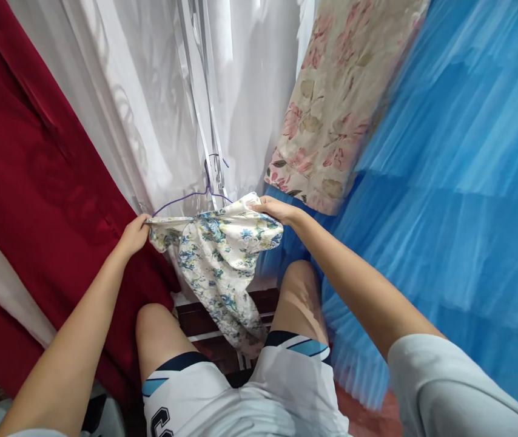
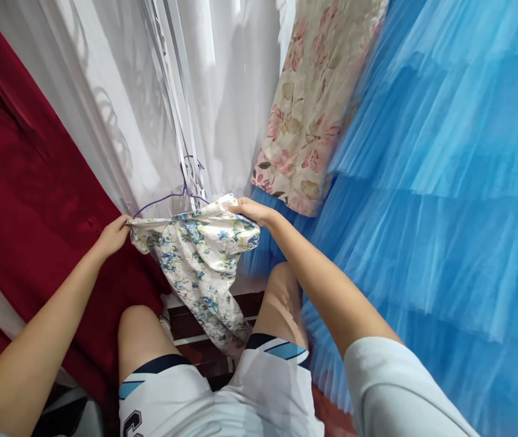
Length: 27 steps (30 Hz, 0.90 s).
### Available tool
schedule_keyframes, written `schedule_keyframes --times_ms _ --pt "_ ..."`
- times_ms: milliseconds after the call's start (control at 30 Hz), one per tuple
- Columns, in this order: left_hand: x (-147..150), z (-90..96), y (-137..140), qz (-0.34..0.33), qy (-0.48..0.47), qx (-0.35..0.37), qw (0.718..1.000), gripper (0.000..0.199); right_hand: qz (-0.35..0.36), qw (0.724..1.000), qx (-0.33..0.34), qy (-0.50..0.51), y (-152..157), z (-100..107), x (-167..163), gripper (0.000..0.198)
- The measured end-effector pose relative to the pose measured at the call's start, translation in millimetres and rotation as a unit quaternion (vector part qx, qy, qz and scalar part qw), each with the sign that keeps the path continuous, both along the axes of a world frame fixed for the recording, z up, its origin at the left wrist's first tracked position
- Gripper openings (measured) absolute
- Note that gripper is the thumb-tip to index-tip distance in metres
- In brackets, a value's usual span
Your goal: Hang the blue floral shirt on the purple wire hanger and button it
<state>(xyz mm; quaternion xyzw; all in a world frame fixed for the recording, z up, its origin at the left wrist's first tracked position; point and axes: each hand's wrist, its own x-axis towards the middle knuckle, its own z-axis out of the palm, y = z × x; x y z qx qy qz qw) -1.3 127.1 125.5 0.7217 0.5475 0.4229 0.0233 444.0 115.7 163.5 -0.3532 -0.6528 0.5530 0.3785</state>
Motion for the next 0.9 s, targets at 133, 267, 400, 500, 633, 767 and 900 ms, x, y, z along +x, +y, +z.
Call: schedule_keyframes --times_ms 133,267,400,500,633,767,900 --pt "43 27.7 9 -0.027 -0.101 0.063 0.993 0.024 -0.018 1.000 -0.003 -0.008 -1 4 3 0.034" --pt "74 38.6 -9 -0.093 -0.116 0.074 0.986 0.035 -0.060 0.997 0.054 -0.003 -20 -5 11 0.035" --pt "74 32.5 -38 0.011 -0.035 0.081 0.996 0.022 -0.137 0.974 0.176 0.033 -53 -34 25 0.037" --pt "72 30.4 -58 0.013 -0.028 0.123 0.992 0.028 -0.195 0.958 0.193 0.085 -63 -38 31 0.042" --pt "78 38.9 -69 0.060 0.003 0.184 0.981 0.031 -0.262 0.934 0.161 0.184 -57 4 16 0.036" --pt "77 35.6 -54 0.100 -0.037 0.085 0.991 0.034 -0.186 0.951 0.202 0.142 -84 44 -23 0.038" --pt "82 4.4 -45 0.033 -0.269 0.042 0.962 0.037 0.127 0.945 0.299 -0.032 -140 30 -52 0.039"
